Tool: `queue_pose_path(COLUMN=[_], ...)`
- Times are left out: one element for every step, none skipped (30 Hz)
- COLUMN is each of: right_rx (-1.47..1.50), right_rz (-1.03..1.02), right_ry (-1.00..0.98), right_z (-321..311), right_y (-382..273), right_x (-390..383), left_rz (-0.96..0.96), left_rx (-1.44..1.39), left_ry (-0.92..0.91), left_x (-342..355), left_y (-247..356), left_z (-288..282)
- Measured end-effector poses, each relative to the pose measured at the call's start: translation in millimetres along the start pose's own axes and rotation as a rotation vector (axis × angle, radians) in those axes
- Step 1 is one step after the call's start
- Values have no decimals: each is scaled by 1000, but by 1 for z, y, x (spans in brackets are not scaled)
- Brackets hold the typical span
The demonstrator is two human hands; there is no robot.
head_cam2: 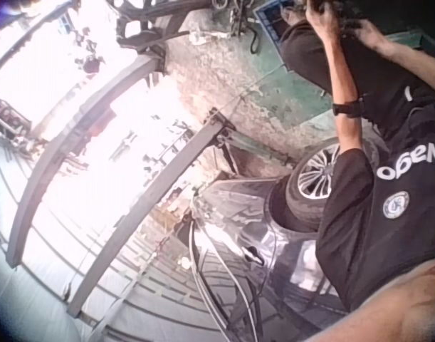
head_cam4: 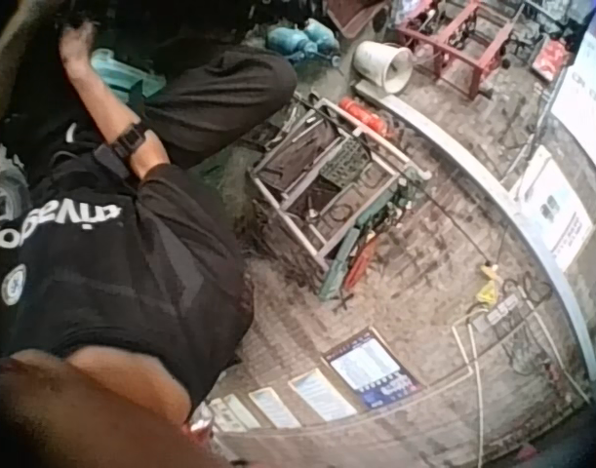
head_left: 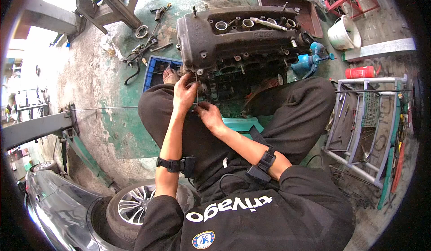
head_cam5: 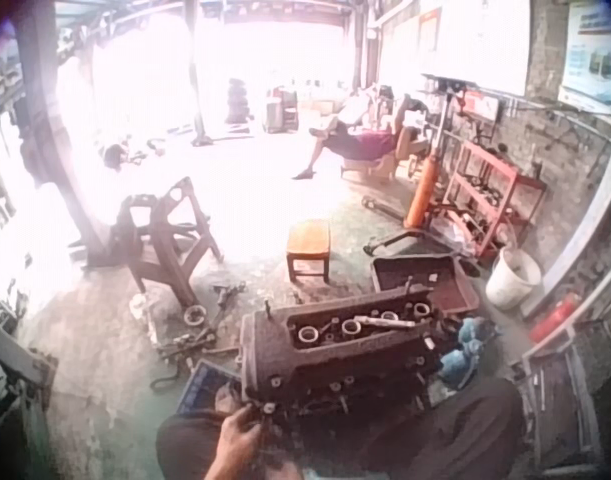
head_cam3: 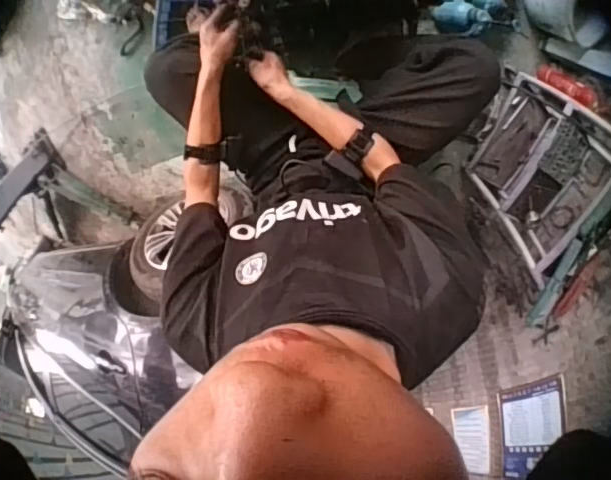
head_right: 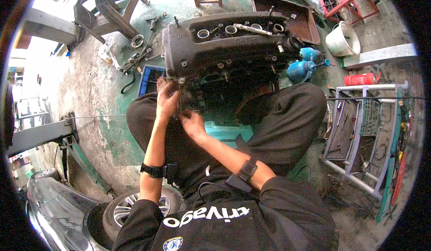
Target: The person sits on the floor and uses a wrench to loosen and remove bolts from a car engine block. They repeatedly position the wrench, turn it, and remove bolts by hand, placing them aside.
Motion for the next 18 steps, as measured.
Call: queue_pose_path(right_rx=[6, 26, 64, 76, 105, 135, 171, 207, 254, 268, 293, 301, 249, 180, 114, 264, 419, 591], right_rz=[58, 102, 132, 171, 196, 222, 242, 262, 267, 269, 256, 292, 230, 219, 198, 271, 334, 389], right_ry=[-16, -31, -55, -52, -57, -63, -72, -81, -89, -101, -112, -118, -155, -186, -205, -178, -141, -122], right_z=[-1, -3, -3, -4, -4, -4, -3, -2, -1, 0, 1, 1, 0, -2, -6, -7, -5, -1], right_y=[-4, -9, -15, -18, -22, -25, -27, -29, -33, -37, -43, -46, -58, -66, -76, -80, -85, -91], right_x=[-4, -7, -10, -12, -14, -16, -17, -18, -19, -19, -19, -19, -17, -16, -15, -15, -16, -16], left_rz=[5, 5, 4, 18, 31, 17, 18, -5, -15, -41, -25, -24, -35, -49, -73, -50, 0, -37], left_rx=[-46, -86, -126, -102, -77, -64, -90, -102, -121, -121, -137, -134, -107, -132, -133, -137, -139, -254], left_ry=[-6, -14, -23, -9, 5, 20, 14, 9, 16, 16, 11, -1, -8, -28, -46, -39, -16, -13], left_x=[1, 2, 2, 2, 2, 2, 2, 2, 2, 1, 2, 2, 2, 3, 3, 5, 5, 6], left_y=[-1, -3, -4, -3, -2, -3, -2, -3, -2, -3, 0, 1, 0, -2, -6, -7, -6, -14], left_z=[0, 0, 0, -2, -3, -5, -5, -4, -4, -4, -4, -4, -4, -2, 0, 0, -2, 0])
Point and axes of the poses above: each hand's wrist, its own x-axis towards the middle knuckle, its own z-axis out of the palm, y = z × x, the point moved 9 cm from there along x, towards the middle knuckle, and after that the axes turned 1 degree about z, right-handed, at the moved point
